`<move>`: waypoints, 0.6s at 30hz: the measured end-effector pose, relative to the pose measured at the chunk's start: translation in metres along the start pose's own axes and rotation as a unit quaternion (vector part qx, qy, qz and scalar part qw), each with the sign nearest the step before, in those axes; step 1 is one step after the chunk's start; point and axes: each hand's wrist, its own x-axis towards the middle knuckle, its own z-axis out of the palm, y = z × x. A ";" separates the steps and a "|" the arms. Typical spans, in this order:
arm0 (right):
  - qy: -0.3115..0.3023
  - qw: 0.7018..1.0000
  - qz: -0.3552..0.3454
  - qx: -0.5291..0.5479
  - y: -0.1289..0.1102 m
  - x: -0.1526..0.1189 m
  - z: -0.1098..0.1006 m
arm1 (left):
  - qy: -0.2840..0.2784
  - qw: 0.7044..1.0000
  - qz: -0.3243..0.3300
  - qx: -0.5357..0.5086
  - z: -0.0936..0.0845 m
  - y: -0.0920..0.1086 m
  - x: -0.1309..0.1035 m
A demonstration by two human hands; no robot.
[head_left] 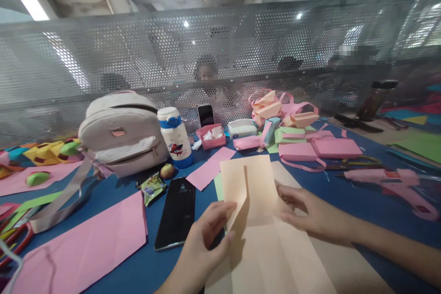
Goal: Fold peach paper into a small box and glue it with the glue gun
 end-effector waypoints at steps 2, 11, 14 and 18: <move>0.030 0.999 0.011 0.012 -0.005 0.000 0.003 | -0.005 1.000 0.001 0.004 0.000 0.001 0.001; 0.075 0.988 0.092 0.101 -0.026 0.013 0.017 | -0.016 0.999 0.018 0.021 -0.003 0.000 0.001; 0.089 0.986 0.127 0.061 -0.016 0.013 0.020 | -0.014 0.999 0.019 0.027 -0.003 0.000 0.000; 0.097 0.986 0.130 0.030 -0.007 0.012 0.021 | -0.005 1.000 0.011 0.027 -0.003 0.001 -0.003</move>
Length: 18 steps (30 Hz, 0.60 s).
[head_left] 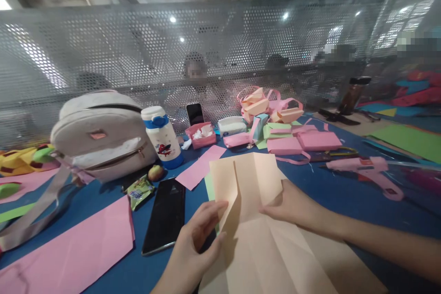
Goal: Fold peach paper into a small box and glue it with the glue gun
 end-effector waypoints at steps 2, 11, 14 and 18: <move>0.004 1.000 -0.011 -0.003 0.000 -0.001 -0.001 | 0.000 1.000 -0.007 0.004 -0.001 0.001 -0.001; 0.043 0.996 -0.008 -0.072 -0.006 -0.004 -0.002 | -0.029 0.998 -0.027 0.051 -0.003 0.003 -0.006; 0.035 0.995 -0.027 -0.089 -0.008 -0.002 -0.006 | 0.006 0.999 -0.029 0.039 0.003 0.005 -0.010; 0.020 0.993 -0.101 -0.054 -0.001 -0.002 -0.013 | 0.019 0.998 -0.036 0.049 0.008 0.008 -0.011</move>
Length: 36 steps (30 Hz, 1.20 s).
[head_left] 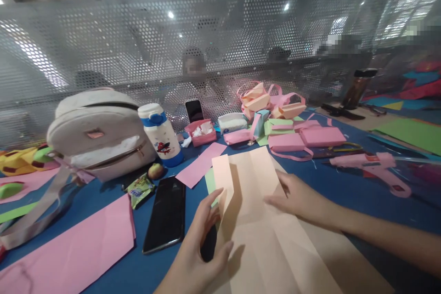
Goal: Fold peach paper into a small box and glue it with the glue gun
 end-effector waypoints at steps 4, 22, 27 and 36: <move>0.157 0.965 -0.184 -0.099 0.006 -0.008 0.003 | -0.039 0.999 0.002 0.017 -0.004 -0.005 0.002; -0.123 0.884 -0.337 -0.301 0.002 -0.022 0.018 | -0.031 0.998 0.008 0.052 -0.002 0.002 0.003; -0.103 0.881 -0.356 -0.293 0.003 -0.022 0.020 | -0.012 0.996 0.022 0.083 -0.003 0.002 0.001; -0.100 0.880 -0.356 -0.298 -0.003 -0.021 0.016 | -0.031 0.988 0.021 0.150 -0.005 0.013 0.002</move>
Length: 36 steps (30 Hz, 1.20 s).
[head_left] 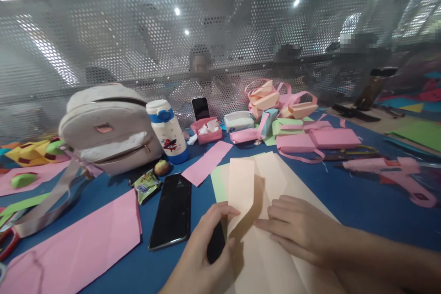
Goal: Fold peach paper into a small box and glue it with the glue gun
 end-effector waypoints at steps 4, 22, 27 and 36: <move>0.006 1.000 -0.006 -0.002 0.001 0.000 -0.002 | 0.004 1.000 -0.008 0.014 0.000 0.002 0.000; 0.151 0.988 -0.012 -0.042 0.015 0.032 -0.037 | 0.009 1.000 -0.018 -0.008 0.001 0.007 0.008; 0.107 0.988 -0.035 -0.108 0.020 0.047 -0.035 | 0.022 0.999 -0.024 -0.032 0.002 -0.001 0.008; 0.089 0.984 -0.081 -0.133 0.019 0.064 -0.027 | 0.018 0.998 -0.009 -0.059 0.005 -0.005 0.012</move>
